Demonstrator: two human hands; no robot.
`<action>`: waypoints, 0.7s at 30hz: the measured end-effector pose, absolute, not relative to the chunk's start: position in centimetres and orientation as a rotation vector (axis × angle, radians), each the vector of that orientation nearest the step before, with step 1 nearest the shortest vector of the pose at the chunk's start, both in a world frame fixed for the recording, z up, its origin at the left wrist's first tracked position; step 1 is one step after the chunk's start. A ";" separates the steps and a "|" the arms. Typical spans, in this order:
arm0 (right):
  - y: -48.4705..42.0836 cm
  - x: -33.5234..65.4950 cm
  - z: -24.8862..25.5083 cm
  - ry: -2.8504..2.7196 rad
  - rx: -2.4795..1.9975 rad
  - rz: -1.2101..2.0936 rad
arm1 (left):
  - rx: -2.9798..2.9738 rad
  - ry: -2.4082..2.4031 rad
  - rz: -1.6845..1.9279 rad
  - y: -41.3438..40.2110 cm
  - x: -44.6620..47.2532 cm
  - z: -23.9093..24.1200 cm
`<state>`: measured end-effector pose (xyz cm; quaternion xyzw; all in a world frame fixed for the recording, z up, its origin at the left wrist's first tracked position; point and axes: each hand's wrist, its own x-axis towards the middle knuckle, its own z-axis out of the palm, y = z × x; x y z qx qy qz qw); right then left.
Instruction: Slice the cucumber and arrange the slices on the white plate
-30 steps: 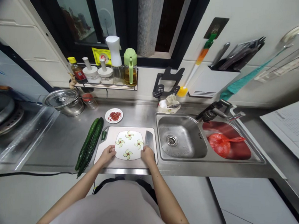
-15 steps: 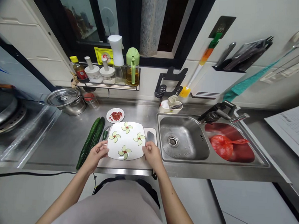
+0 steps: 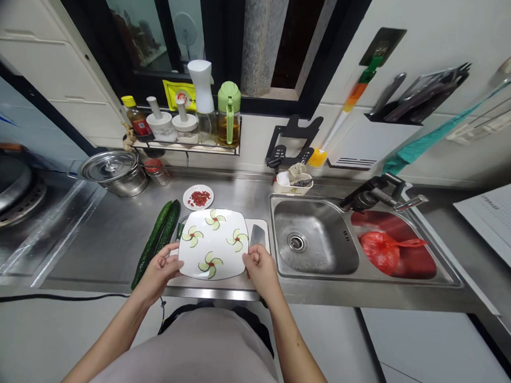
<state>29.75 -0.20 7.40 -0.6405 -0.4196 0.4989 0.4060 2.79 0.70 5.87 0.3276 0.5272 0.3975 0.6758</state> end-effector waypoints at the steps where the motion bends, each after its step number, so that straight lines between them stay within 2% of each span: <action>1: -0.3 29.7 7.3 -1.039 -1.614 1.264 | 0.732 1.192 0.898 0.6 2.8 5.9; 11: -1.0 25.8 5.6 -0.445 -1.416 1.448 | 0.720 1.240 0.907 -0.7 4.2 4.9; 15: -2.7 27.2 4.2 -0.399 -1.425 1.354 | 0.759 1.147 0.765 -1.4 5.4 4.2; 18: -7.2 31.6 3.6 -0.462 -1.631 1.189 | 0.836 1.005 0.644 -1.6 5.9 3.3; 21: -12.3 36.6 3.7 -0.755 -2.165 0.921 | 0.902 0.980 0.651 -1.5 5.6 1.8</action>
